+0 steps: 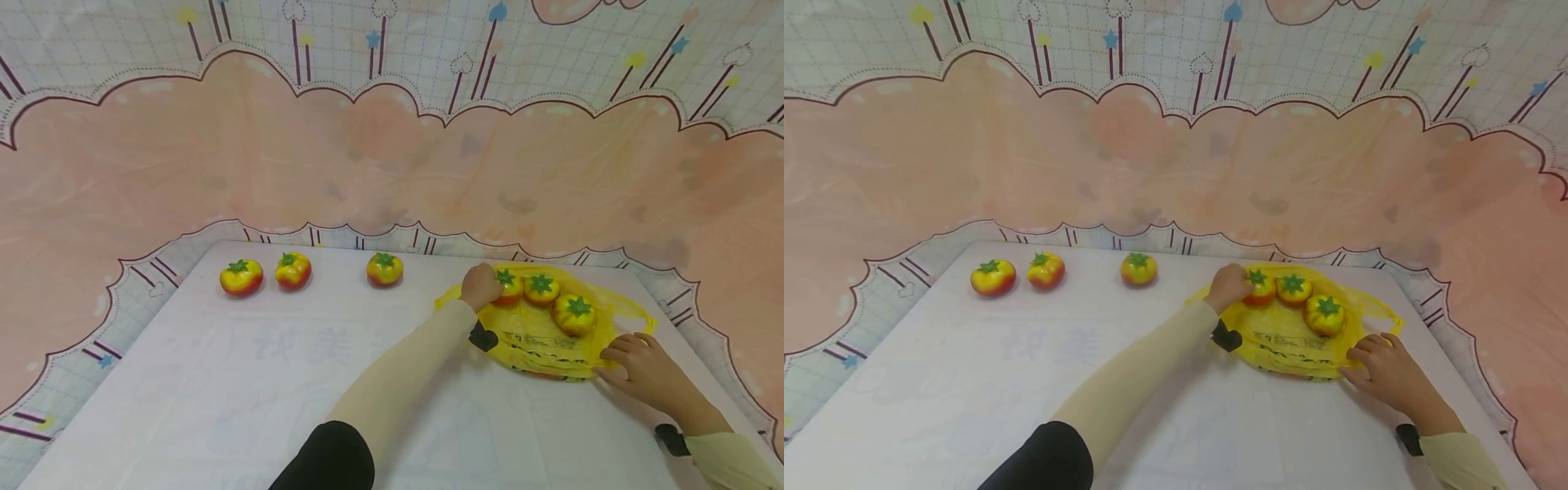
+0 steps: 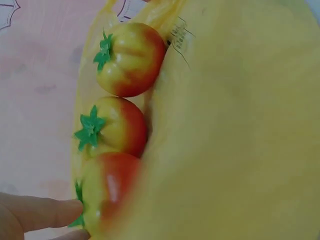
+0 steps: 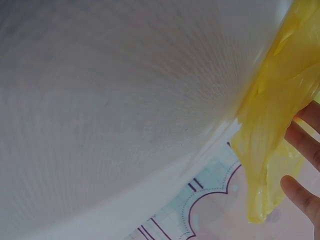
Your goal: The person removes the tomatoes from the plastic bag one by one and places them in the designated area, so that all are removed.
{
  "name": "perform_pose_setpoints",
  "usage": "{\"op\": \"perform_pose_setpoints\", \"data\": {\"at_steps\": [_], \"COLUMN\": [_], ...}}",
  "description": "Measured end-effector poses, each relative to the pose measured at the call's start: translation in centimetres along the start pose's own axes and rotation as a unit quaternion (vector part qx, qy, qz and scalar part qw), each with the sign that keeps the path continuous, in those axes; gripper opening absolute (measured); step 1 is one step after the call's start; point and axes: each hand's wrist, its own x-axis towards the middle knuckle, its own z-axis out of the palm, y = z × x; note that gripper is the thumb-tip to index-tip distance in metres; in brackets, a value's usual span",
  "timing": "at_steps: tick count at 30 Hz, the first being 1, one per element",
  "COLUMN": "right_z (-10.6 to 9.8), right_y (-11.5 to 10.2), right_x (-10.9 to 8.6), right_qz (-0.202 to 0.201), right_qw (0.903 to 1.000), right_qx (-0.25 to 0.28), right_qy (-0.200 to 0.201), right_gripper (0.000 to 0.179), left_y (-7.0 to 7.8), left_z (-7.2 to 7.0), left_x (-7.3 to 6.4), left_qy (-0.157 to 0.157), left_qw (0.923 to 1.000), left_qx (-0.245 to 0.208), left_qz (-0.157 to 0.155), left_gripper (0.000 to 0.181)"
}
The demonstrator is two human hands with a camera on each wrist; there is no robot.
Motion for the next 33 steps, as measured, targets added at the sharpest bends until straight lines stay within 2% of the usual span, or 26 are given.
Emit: {"op": "perform_pose_setpoints", "data": {"at_steps": [3,5,12,16,19,24,26,28,33], "right_z": [-0.1,-0.1,-0.1,-0.1,0.0,0.2,0.3,0.3,0.3], "right_y": [0.0,0.1,0.1,0.1,0.1,0.3,0.3,0.3,0.1], "right_x": [0.0,0.1,0.1,0.1,0.1,0.0,0.0,0.0,-0.1], "right_qz": [-0.003,-0.004,-0.001,0.001,-0.009,-0.022,-0.022,-0.019,-0.01], "right_qw": [1.0,1.0,1.0,1.0,0.9997,0.9989,0.9991,0.9993,0.9997], "right_qx": [0.0,-0.001,0.002,0.004,0.0,-0.002,-0.001,0.001,0.002], "right_qy": [0.004,0.006,0.006,0.005,0.021,0.04,0.037,0.031,0.023], "right_gripper": [0.022,0.022,0.023,0.023,0.023,0.024,0.025,0.025,0.023], "left_y": [-0.5,-0.7,-0.6,-0.7,-0.8,-0.9,-0.9,-1.0,-1.0], "left_z": [0.0,0.0,0.4,0.5,0.7,1.0,1.2,1.3,1.3], "left_x": [0.2,0.3,0.7,0.6,0.5,0.5,0.5,0.5,0.3], "left_qy": [0.004,0.008,-0.003,0.0,-0.006,-0.002,0.0,-0.005,-0.012], "left_qw": [0.9996,0.9995,0.9994,0.9997,0.9997,0.9996,0.9996,0.9993,0.9987], "left_qx": [-0.004,-0.012,-0.034,-0.022,-0.024,-0.027,-0.028,-0.032,-0.035], "left_qz": [0.027,0.028,-0.011,-0.005,0.002,-0.004,-0.01,-0.019,-0.034], "left_gripper": [0.045,0.045,0.037,0.041,0.044,0.013,0.028,0.033,0.027]}}
